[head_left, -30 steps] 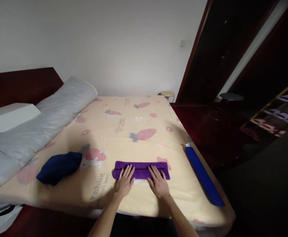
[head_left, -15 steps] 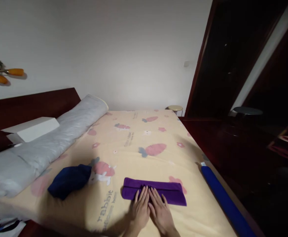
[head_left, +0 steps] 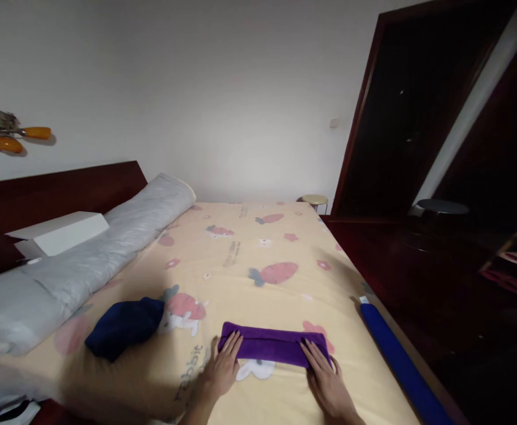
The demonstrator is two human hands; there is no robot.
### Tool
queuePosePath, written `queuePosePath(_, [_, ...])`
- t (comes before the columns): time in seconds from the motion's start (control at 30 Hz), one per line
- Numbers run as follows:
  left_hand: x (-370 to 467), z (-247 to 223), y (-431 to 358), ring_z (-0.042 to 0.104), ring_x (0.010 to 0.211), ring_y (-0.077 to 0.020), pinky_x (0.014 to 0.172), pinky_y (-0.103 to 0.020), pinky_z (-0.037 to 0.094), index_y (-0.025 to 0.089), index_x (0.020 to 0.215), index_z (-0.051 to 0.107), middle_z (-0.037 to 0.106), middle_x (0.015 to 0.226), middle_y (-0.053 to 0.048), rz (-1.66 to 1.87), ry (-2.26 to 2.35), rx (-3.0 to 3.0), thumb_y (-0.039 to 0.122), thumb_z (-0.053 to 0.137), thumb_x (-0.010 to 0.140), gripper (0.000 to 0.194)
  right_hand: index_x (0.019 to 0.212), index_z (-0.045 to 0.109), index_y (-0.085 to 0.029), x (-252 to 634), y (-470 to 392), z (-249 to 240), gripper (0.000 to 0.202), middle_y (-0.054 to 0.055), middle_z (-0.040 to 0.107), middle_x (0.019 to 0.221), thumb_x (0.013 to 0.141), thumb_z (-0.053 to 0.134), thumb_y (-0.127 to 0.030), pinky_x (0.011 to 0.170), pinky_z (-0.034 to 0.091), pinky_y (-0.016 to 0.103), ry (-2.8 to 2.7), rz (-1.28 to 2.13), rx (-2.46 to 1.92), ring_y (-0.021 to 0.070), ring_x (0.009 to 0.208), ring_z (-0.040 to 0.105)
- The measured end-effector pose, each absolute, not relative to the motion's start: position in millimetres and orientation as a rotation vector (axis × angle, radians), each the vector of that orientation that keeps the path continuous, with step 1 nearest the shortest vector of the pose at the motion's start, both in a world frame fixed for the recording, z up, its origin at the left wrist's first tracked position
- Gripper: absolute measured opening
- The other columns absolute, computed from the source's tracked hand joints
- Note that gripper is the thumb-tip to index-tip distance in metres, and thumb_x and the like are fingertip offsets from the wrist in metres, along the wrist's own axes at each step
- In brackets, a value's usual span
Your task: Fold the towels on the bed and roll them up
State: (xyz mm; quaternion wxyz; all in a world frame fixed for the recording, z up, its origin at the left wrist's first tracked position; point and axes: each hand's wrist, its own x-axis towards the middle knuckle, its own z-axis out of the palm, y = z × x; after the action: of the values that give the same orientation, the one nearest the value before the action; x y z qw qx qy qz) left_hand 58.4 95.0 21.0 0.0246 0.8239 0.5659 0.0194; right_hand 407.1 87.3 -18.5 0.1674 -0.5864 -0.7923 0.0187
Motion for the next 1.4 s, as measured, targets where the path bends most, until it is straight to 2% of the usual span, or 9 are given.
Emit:
queuePosePath(0.2, [47, 35, 103, 0.03, 0.145, -0.0258, 0.117, -0.057, 0.02, 0.027, 0.141, 0.046, 0.037, 0.156, -0.006, 0.087, 1.88, 2.481, 0.01, 0.04, 0.08, 0.063, 0.135, 0.054, -0.024, 423, 97, 6, 0.05, 0.01, 0.053, 0.141, 0.087, 0.04, -0.027, 0.107, 0.033, 0.055, -2.29, 0.104, -1.701, 0.029, 0.13, 0.05])
queuePosePath(0.4, [41, 56, 94, 0.052, 0.124, -0.0241, 0.115, -0.048, 0.026, 0.028, 0.119, 0.061, 0.066, 0.122, -0.005, 0.199, 1.764, 2.447, 0.027, 0.048, 0.086, 0.035, 0.117, 0.066, -0.024, 423, 90, 38, 0.046, 0.011, 0.067, 0.122, 0.08, 0.039, -0.019, 0.104, 0.034, 0.051, -2.328, 0.246, -1.723, 0.0264, 0.115, 0.06])
queuePosePath(0.53, [41, 59, 95, 0.051, 0.127, -0.0275, 0.114, -0.051, 0.026, 0.024, 0.126, 0.058, 0.064, 0.129, -0.009, 0.086, 1.891, 2.34, 0.027, 0.044, 0.085, 0.043, 0.125, 0.063, -0.025, 425, 95, 37, 0.046, 0.01, 0.062, 0.131, 0.085, 0.039, -0.028, 0.101, 0.039, 0.05, -2.35, 0.322, -1.765, 0.0294, 0.12, 0.057])
queuePosePath(0.67, [60, 53, 109, 0.047, 0.13, -0.0352, 0.112, -0.062, 0.023, 0.019, 0.124, 0.061, 0.062, 0.131, -0.015, 0.059, 1.972, 2.326, 0.02, 0.041, 0.082, 0.047, 0.126, 0.063, -0.018, 410, 107, 16, 0.049, 0.015, 0.062, 0.131, 0.081, 0.043, -0.023, 0.105, 0.036, 0.057, -2.25, 0.1, -1.914, 0.035, 0.121, 0.056])
queuePosePath(0.77, [95, 45, 115, 0.048, 0.13, -0.0327, 0.114, -0.058, 0.024, 0.02, 0.129, 0.058, 0.062, 0.13, -0.014, 0.086, 1.887, 2.386, 0.019, 0.039, 0.083, 0.05, 0.134, 0.056, -0.018, 373, 109, -3, 0.056, 0.014, 0.057, 0.136, 0.079, 0.048, -0.021, 0.108, 0.037, 0.053, -2.195, -0.054, -1.779, 0.0338, 0.126, 0.053])
queuePosePath(0.9, [129, 35, 107, 0.035, 0.141, -0.0254, 0.119, -0.046, 0.021, 0.023, 0.151, 0.028, 0.042, 0.153, -0.006, 0.178, 1.583, 2.547, 0.027, 0.042, 0.087, 0.066, 0.152, 0.027, -0.019, 327, 99, -16, 0.069, 0.008, 0.036, 0.154, 0.085, 0.046, -0.024, 0.113, 0.035, 0.045, -2.29, -0.124, -1.377, 0.028, 0.142, 0.034])
queuePosePath(1.03, [103, 41, 97, 0.021, 0.148, -0.0233, 0.121, -0.045, 0.013, 0.028, 0.155, 0.004, 0.019, 0.163, 0.0, 0.231, 1.461, 2.672, 0.034, 0.043, 0.09, 0.076, 0.154, 0.007, -0.029, 355, 91, -11, 0.068, 0.003, 0.032, 0.156, 0.095, 0.04, -0.037, 0.113, 0.033, 0.045, -2.317, -0.112, -1.41, 0.0237, 0.141, 0.036])
queuePosePath(1.2, [56, 44, 103, 0.019, 0.148, -0.0225, 0.121, -0.044, 0.013, 0.033, 0.154, 0.007, 0.017, 0.163, 0.003, 0.158, 1.538, 2.708, 0.038, 0.046, 0.091, 0.075, 0.153, 0.005, -0.032, 414, 94, -5, 0.065, 0.001, 0.029, 0.156, 0.097, 0.037, -0.044, 0.116, 0.028, 0.046, -2.378, 0.036, -1.495, 0.0224, 0.141, 0.035])
queuePosePath(1.4, [54, 31, 119, 0.026, 0.146, -0.0195, 0.12, -0.039, 0.02, 0.024, 0.152, 0.023, 0.028, 0.16, -0.001, 0.126, 1.587, 2.657, 0.027, 0.052, 0.083, 0.075, 0.153, 0.018, -0.028, 417, 109, 8, 0.063, 0.004, 0.029, 0.156, 0.093, 0.037, -0.031, 0.117, 0.025, 0.046, -2.431, 0.241, -1.514, 0.0211, 0.144, 0.03])
